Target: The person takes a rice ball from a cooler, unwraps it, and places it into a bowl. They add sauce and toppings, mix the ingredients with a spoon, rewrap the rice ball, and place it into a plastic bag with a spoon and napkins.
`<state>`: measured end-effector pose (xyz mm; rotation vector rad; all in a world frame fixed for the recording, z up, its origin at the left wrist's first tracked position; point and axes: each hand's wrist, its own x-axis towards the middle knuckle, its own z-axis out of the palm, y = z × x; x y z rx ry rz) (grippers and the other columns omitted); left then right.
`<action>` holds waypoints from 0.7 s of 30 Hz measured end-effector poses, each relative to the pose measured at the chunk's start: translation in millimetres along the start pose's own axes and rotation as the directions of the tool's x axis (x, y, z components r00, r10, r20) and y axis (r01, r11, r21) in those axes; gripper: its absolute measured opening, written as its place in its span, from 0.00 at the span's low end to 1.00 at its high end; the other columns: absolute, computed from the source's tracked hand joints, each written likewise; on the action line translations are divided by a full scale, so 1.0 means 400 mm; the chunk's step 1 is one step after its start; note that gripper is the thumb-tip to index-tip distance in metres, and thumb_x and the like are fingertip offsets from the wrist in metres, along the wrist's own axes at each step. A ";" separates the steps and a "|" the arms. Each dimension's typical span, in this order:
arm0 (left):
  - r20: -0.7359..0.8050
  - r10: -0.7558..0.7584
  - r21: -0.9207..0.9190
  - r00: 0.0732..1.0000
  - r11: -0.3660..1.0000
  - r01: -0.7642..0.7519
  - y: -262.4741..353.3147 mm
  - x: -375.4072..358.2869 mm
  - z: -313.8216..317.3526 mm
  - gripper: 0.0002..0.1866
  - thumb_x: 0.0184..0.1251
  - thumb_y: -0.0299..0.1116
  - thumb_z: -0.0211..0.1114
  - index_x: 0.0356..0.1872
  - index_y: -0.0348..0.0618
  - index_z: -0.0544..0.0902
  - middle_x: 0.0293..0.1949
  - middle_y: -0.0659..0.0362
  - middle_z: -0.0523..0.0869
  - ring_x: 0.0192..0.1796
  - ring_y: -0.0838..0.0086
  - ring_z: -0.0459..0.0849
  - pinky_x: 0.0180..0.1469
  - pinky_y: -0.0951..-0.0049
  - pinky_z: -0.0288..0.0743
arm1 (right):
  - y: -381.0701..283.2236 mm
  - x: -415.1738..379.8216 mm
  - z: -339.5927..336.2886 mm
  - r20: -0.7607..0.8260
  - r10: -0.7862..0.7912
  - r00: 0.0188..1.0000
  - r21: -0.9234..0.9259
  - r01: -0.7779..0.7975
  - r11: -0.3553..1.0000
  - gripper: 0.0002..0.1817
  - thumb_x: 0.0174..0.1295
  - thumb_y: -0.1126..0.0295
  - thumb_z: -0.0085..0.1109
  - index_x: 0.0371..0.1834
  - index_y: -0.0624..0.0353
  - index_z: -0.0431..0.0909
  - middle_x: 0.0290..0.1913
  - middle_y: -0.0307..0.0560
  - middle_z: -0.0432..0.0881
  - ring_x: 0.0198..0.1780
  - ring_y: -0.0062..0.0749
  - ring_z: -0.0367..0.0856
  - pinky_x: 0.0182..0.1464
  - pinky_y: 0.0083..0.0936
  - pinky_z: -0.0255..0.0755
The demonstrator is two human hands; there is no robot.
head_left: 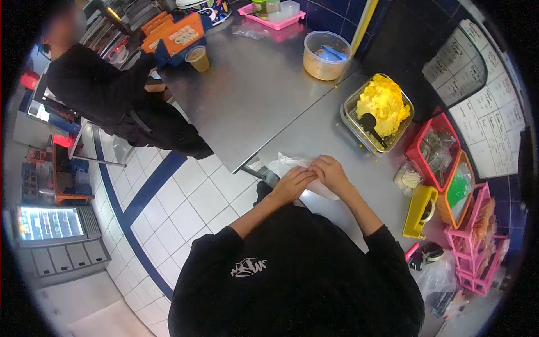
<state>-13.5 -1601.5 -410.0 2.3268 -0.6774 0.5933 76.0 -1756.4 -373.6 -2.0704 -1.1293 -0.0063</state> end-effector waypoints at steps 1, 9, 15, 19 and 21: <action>-0.013 -0.013 -0.008 1.000 1.000 0.013 0.003 0.001 0.002 0.19 0.50 0.23 0.57 0.47 0.38 0.77 0.49 0.56 0.78 0.53 0.65 0.75 0.58 0.63 0.67 | -0.007 -0.010 0.000 0.001 0.002 1.000 0.001 -0.002 1.000 0.04 0.50 0.76 0.55 0.30 0.59 0.77 0.29 0.49 0.76 0.34 0.46 0.76 0.37 0.36 0.70; -0.096 -0.231 -0.158 0.968 0.964 0.214 0.004 -0.012 0.024 0.21 0.54 0.26 0.62 0.51 0.36 0.71 0.55 0.47 0.71 0.51 0.57 0.76 0.52 0.62 0.73 | -0.047 -0.021 -0.051 -0.056 0.020 0.998 -0.029 -0.022 0.999 0.13 0.47 0.81 0.53 0.38 0.60 0.75 0.32 0.52 0.77 0.37 0.48 0.75 0.41 0.38 0.71; 0.040 -0.354 -0.202 0.934 0.913 0.354 0.027 0.046 -0.063 0.21 0.56 0.31 0.64 0.51 0.42 0.72 0.57 0.51 0.70 0.48 0.58 0.78 0.48 0.63 0.75 | -0.074 -0.058 0.012 0.003 0.023 1.000 -0.167 -0.022 0.986 0.14 0.46 0.77 0.56 0.40 0.58 0.73 0.32 0.50 0.77 0.35 0.47 0.75 0.39 0.38 0.71; 0.090 -0.295 0.010 0.951 0.955 0.295 -0.085 0.008 -0.069 0.13 0.53 0.30 0.64 0.41 0.44 0.79 0.46 0.58 0.78 0.44 0.62 0.78 0.45 0.66 0.75 | -0.083 -0.087 0.036 -0.084 0.072 0.994 -0.214 -0.089 0.973 0.14 0.45 0.78 0.57 0.38 0.58 0.73 0.31 0.47 0.76 0.35 0.44 0.74 0.39 0.36 0.70; 0.115 -0.214 0.199 0.970 0.962 0.188 -0.097 0.024 -0.116 0.08 0.51 0.29 0.61 0.35 0.45 0.81 0.39 0.61 0.80 0.43 0.65 0.76 0.44 0.68 0.73 | -0.076 -0.101 0.047 -0.108 0.029 0.994 -0.186 -0.049 0.981 0.14 0.44 0.78 0.57 0.37 0.59 0.74 0.32 0.48 0.76 0.35 0.44 0.74 0.39 0.35 0.69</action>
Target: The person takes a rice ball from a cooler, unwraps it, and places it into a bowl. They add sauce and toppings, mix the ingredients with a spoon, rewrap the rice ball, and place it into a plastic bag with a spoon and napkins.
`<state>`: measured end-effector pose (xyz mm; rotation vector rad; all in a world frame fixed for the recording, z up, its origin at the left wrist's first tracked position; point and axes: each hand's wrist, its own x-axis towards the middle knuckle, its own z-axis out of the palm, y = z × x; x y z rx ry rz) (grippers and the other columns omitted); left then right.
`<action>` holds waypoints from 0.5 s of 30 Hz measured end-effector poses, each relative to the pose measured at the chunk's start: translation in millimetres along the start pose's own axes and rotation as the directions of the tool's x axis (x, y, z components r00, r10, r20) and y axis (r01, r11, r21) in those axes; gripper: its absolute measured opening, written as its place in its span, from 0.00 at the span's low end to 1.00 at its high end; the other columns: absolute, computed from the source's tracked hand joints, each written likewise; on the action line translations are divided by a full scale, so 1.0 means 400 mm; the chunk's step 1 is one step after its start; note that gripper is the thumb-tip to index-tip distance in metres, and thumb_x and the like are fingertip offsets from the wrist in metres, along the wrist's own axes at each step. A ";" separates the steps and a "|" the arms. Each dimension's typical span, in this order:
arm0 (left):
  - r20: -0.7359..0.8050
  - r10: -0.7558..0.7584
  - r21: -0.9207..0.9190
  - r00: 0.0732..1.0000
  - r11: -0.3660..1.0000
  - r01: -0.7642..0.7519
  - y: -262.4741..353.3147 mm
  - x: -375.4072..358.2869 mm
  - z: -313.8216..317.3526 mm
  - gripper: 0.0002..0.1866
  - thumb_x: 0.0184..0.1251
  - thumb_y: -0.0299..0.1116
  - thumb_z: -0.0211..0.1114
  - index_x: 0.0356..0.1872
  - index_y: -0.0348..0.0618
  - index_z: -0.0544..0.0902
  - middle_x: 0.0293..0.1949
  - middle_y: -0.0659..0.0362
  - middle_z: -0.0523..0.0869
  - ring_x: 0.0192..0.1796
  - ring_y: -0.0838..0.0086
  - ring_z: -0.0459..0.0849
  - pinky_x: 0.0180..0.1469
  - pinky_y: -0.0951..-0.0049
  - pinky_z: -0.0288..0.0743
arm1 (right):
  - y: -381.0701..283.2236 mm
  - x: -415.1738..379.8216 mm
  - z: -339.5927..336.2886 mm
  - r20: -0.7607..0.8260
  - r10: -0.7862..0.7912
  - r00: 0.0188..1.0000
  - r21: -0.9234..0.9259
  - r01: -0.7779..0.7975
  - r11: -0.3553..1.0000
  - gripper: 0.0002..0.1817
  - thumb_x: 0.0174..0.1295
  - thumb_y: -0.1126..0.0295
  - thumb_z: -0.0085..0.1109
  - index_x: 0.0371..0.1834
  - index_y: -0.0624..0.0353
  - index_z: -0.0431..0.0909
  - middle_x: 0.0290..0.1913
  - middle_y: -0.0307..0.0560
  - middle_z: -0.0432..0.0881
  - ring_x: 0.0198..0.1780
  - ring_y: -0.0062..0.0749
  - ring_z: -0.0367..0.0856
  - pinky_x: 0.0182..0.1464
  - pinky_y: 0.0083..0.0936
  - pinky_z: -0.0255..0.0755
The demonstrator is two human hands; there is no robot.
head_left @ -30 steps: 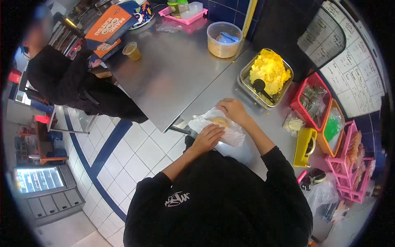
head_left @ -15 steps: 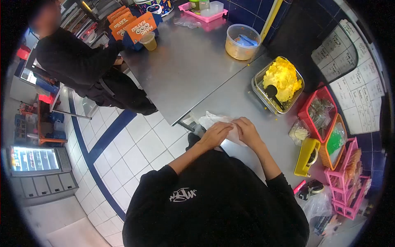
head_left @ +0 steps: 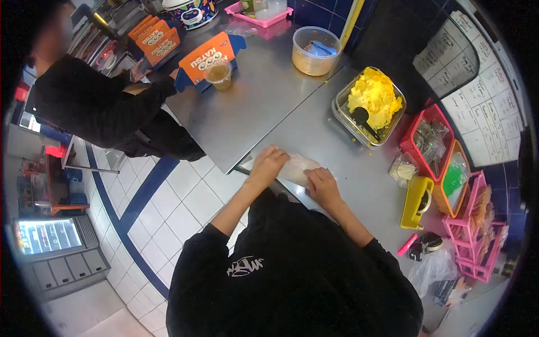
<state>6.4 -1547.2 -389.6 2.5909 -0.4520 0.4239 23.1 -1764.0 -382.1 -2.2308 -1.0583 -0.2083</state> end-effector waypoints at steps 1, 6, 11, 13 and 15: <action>0.007 0.015 0.098 1.000 0.995 -0.015 0.014 0.012 -0.033 0.09 0.48 0.28 0.59 0.33 0.44 0.81 0.37 0.59 0.79 0.41 0.67 0.75 0.44 0.68 0.70 | 0.001 -0.006 0.004 -0.017 -0.019 1.000 0.015 0.019 1.000 0.14 0.43 0.79 0.57 0.36 0.59 0.74 0.32 0.48 0.76 0.35 0.44 0.74 0.39 0.35 0.68; 0.188 -0.158 0.150 0.969 0.980 0.131 0.067 0.025 -0.128 0.08 0.51 0.24 0.57 0.34 0.42 0.78 0.39 0.52 0.77 0.45 0.59 0.75 0.46 0.63 0.70 | -0.023 -0.010 -0.004 -0.110 0.024 0.994 0.096 -0.013 0.995 0.14 0.42 0.80 0.56 0.36 0.59 0.76 0.33 0.48 0.75 0.36 0.45 0.75 0.40 0.34 0.70; 0.178 -0.238 -0.263 0.955 0.923 0.279 0.061 0.003 0.057 0.11 0.56 0.21 0.51 0.42 0.38 0.71 0.42 0.45 0.75 0.46 0.47 0.75 0.47 0.55 0.71 | 0.002 -0.033 0.023 -0.168 0.521 0.837 0.324 -0.452 0.831 0.12 0.45 0.80 0.59 0.36 0.60 0.77 0.36 0.47 0.76 0.34 0.38 0.78 0.36 0.28 0.73; 0.239 -0.395 -0.251 0.887 0.857 0.449 0.044 0.005 0.077 0.12 0.58 0.23 0.51 0.43 0.37 0.68 0.42 0.43 0.74 0.45 0.45 0.76 0.45 0.53 0.73 | 0.020 -0.046 0.019 -0.170 0.695 0.699 0.407 -0.592 0.695 0.13 0.45 0.78 0.61 0.37 0.61 0.76 0.37 0.48 0.75 0.32 0.36 0.77 0.34 0.27 0.72; 0.250 -0.459 -0.185 0.853 0.842 0.507 0.041 0.018 0.071 0.10 0.58 0.23 0.51 0.42 0.37 0.68 0.42 0.42 0.74 0.43 0.44 0.77 0.44 0.51 0.73 | 0.024 -0.052 0.008 -0.178 0.692 0.700 0.290 -0.635 0.716 0.14 0.44 0.77 0.62 0.37 0.59 0.76 0.38 0.49 0.73 0.32 0.37 0.76 0.33 0.28 0.72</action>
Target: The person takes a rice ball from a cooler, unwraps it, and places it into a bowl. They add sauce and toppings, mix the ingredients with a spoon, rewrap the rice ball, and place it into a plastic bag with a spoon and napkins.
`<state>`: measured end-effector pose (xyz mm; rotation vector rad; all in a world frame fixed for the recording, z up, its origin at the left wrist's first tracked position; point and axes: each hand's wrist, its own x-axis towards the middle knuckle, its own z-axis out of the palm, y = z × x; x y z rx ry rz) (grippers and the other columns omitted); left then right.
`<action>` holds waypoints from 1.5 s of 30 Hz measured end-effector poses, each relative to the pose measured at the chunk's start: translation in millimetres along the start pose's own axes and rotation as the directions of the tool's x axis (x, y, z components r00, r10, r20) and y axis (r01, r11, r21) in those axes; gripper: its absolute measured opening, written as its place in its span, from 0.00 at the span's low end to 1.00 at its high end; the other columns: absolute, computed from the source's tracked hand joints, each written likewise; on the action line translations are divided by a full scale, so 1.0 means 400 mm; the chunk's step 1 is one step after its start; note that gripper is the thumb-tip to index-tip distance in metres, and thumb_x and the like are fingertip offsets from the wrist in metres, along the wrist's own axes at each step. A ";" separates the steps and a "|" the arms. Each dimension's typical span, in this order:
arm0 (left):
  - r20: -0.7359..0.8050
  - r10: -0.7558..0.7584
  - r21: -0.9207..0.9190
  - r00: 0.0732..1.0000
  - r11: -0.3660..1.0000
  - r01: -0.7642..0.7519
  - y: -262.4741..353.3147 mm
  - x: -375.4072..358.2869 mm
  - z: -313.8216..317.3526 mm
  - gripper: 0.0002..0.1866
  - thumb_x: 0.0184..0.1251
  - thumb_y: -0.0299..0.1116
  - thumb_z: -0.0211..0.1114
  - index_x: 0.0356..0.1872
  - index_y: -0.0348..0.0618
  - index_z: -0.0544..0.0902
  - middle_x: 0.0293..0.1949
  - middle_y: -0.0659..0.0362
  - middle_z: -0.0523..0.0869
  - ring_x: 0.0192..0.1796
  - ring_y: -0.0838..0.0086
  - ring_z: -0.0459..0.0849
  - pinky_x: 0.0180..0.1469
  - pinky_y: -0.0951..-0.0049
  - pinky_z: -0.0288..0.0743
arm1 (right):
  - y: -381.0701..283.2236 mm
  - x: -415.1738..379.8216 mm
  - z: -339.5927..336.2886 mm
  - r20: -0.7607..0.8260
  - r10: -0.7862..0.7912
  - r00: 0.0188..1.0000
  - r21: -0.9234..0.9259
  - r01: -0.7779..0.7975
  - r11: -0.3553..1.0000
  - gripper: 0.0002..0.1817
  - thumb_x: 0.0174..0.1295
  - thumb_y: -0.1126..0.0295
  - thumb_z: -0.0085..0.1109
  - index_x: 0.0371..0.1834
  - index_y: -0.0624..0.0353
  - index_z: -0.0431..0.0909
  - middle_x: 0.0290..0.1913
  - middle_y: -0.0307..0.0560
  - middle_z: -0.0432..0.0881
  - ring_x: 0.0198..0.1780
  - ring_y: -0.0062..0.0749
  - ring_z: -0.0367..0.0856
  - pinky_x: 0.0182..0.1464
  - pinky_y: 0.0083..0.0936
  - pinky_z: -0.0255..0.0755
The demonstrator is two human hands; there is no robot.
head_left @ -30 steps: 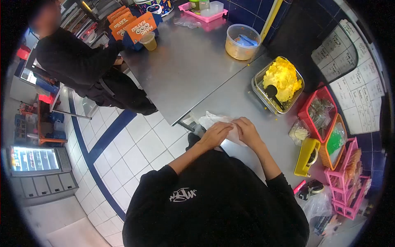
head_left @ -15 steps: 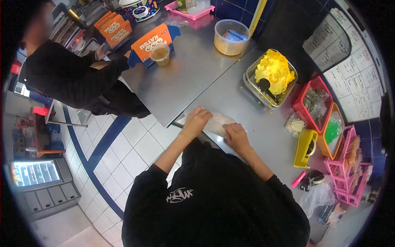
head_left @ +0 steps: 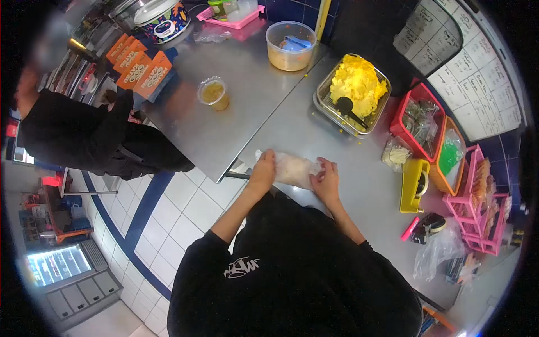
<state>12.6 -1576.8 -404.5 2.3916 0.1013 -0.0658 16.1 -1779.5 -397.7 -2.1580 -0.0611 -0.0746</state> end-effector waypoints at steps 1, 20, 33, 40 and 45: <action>-0.011 -0.038 0.027 0.999 0.999 0.038 0.011 0.004 -0.011 0.10 0.58 0.23 0.51 0.42 0.37 0.68 0.42 0.42 0.74 0.42 0.44 0.77 0.43 0.51 0.73 | -0.002 0.007 -0.004 0.001 -0.010 1.000 -0.061 0.010 0.998 0.15 0.43 0.77 0.63 0.38 0.58 0.76 0.38 0.49 0.73 0.31 0.38 0.76 0.33 0.28 0.72; 0.063 0.637 0.090 0.769 0.763 -0.640 -0.081 -0.067 -0.089 0.15 0.51 0.25 0.61 0.43 0.39 0.78 0.51 0.57 0.77 0.49 0.62 0.78 0.44 0.67 0.76 | 0.021 -0.012 -0.090 0.436 -0.633 0.640 -0.197 0.754 0.627 0.21 0.46 0.73 0.59 0.46 0.67 0.74 0.44 0.47 0.75 0.45 0.42 0.72 0.48 0.33 0.68; 0.219 0.262 -0.046 0.940 0.965 -0.258 -0.045 0.032 -0.063 0.19 0.48 0.23 0.66 0.44 0.43 0.74 0.37 0.48 0.78 0.44 0.53 0.78 0.44 0.59 0.73 | -0.005 0.128 0.008 0.506 -0.164 0.847 -0.448 0.420 0.789 0.07 0.40 0.72 0.62 0.25 0.57 0.76 0.25 0.48 0.78 0.31 0.48 0.78 0.37 0.34 0.75; 0.324 0.224 -0.269 0.919 0.953 -0.138 -0.015 -0.002 -0.048 0.18 0.50 0.21 0.65 0.42 0.37 0.70 0.34 0.50 0.79 0.42 0.61 0.80 0.46 0.66 0.73 | -0.009 0.112 0.050 0.432 -0.158 0.888 -0.503 0.383 0.775 0.05 0.44 0.71 0.59 0.25 0.59 0.80 0.35 0.51 0.80 0.42 0.44 0.80 0.41 0.33 0.75; 0.175 0.273 -0.754 0.946 0.656 -0.050 0.125 -0.041 -0.136 0.13 0.53 0.19 0.64 0.39 0.35 0.73 0.33 0.58 0.80 0.40 0.78 0.79 0.46 0.76 0.73 | -0.079 0.098 -0.019 0.594 0.156 0.789 0.569 -0.549 0.612 0.18 0.60 0.57 0.52 0.44 0.59 0.75 0.44 0.51 0.78 0.43 0.38 0.78 0.43 0.31 0.74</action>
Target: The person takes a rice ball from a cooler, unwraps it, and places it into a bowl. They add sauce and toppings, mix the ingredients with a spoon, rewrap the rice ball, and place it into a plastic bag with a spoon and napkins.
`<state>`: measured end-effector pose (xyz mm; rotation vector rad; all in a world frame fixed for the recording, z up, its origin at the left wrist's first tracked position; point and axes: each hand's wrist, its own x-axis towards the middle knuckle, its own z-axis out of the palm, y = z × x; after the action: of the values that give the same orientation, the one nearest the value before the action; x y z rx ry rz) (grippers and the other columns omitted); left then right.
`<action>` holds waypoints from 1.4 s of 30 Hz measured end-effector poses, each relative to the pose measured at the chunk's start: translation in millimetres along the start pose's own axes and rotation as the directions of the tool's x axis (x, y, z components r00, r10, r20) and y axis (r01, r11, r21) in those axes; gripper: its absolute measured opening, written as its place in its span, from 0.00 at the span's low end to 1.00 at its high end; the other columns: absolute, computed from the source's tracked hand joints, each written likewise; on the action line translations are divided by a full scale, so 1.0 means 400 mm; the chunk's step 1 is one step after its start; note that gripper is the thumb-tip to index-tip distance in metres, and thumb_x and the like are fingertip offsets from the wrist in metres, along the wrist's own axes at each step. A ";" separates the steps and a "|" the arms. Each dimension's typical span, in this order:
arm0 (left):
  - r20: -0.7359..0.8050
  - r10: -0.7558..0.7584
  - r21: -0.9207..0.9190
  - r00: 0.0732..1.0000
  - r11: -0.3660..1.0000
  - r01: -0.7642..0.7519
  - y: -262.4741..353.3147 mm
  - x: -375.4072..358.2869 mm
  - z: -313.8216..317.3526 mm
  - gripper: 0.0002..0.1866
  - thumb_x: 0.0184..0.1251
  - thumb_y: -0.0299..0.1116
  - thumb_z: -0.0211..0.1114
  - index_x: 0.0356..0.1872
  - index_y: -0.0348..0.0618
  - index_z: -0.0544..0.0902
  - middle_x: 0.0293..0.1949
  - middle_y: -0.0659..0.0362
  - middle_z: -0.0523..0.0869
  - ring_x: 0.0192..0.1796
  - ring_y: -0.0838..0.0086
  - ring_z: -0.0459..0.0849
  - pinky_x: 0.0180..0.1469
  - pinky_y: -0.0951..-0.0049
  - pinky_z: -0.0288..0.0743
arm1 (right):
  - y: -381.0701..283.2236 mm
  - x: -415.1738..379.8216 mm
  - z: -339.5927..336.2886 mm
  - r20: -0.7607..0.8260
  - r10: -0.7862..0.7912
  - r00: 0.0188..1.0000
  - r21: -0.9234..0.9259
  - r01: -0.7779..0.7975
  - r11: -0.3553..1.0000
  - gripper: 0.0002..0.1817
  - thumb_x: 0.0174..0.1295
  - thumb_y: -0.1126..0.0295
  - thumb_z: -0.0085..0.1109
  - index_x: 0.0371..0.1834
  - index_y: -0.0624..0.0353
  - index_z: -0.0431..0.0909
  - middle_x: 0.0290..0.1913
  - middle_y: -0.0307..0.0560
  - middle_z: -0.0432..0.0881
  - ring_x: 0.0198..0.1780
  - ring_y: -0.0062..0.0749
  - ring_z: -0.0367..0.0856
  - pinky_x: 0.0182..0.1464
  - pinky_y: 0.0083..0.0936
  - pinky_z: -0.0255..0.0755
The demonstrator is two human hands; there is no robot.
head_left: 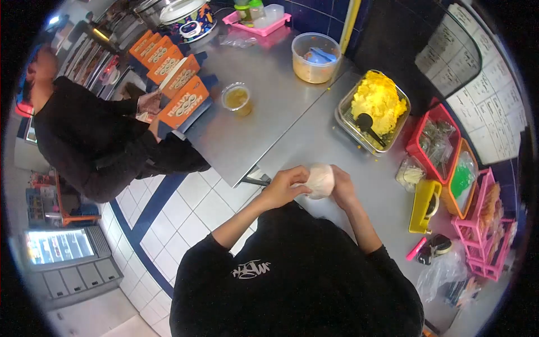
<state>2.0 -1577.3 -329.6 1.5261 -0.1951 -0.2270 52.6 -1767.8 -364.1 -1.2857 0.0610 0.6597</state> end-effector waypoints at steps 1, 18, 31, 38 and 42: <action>-0.004 0.045 0.062 0.999 0.997 -0.045 0.031 0.008 0.005 0.11 0.53 0.19 0.64 0.38 0.35 0.74 0.33 0.58 0.80 0.40 0.78 0.79 0.45 0.76 0.73 | -0.028 -0.012 0.022 0.027 0.073 0.997 0.464 -0.077 0.882 0.21 0.63 0.52 0.49 0.47 0.59 0.72 0.43 0.50 0.77 0.43 0.37 0.78 0.44 0.30 0.73; -0.630 0.517 0.135 0.580 0.808 -0.573 0.179 0.154 -0.050 0.19 0.69 0.38 0.49 0.55 0.34 0.68 0.53 0.50 0.74 0.54 0.68 0.74 0.54 0.70 0.67 | -0.271 0.184 0.358 -0.362 -0.836 0.412 -0.123 0.868 0.481 0.15 0.61 0.62 0.55 0.39 0.63 0.66 0.44 0.55 0.76 0.45 0.32 0.74 0.48 0.26 0.69; -0.660 0.471 0.735 0.585 0.567 0.373 0.057 0.225 -0.463 0.45 0.47 0.45 0.71 0.64 0.38 0.57 0.64 0.39 0.57 0.63 0.48 0.60 0.63 0.55 0.54 | -0.289 0.946 0.434 -0.244 -0.438 0.865 -0.570 0.238 0.787 0.31 0.40 0.46 0.69 0.30 0.65 0.72 0.28 0.54 0.79 0.30 0.38 0.78 0.35 0.32 0.71; -0.610 0.462 0.701 0.644 0.693 0.167 -0.089 0.247 -0.522 0.49 0.34 0.38 0.79 0.60 0.39 0.61 0.59 0.44 0.65 0.60 0.52 0.65 0.60 0.57 0.61 | -0.212 1.342 0.531 -0.070 -0.641 0.764 -0.986 0.045 0.162 0.30 0.48 0.41 0.56 0.44 0.56 0.79 0.41 0.51 0.82 0.46 0.47 0.78 0.46 0.45 0.69; -0.661 0.461 0.637 0.592 0.762 0.119 -0.129 0.209 -0.474 0.44 0.35 0.36 0.78 0.58 0.40 0.63 0.54 0.49 0.69 0.57 0.54 0.68 0.60 0.60 0.63 | -0.248 1.314 0.558 -0.109 -0.664 0.740 -0.984 -0.175 -0.034 0.32 0.56 0.36 0.43 0.39 0.53 0.82 0.43 0.47 0.81 0.51 0.47 0.72 0.50 0.55 0.60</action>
<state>131.9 -1418.8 -389.4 2.1157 0.3411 0.8052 459.7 -1359.0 -418.4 -2.8874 -0.2323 -0.3420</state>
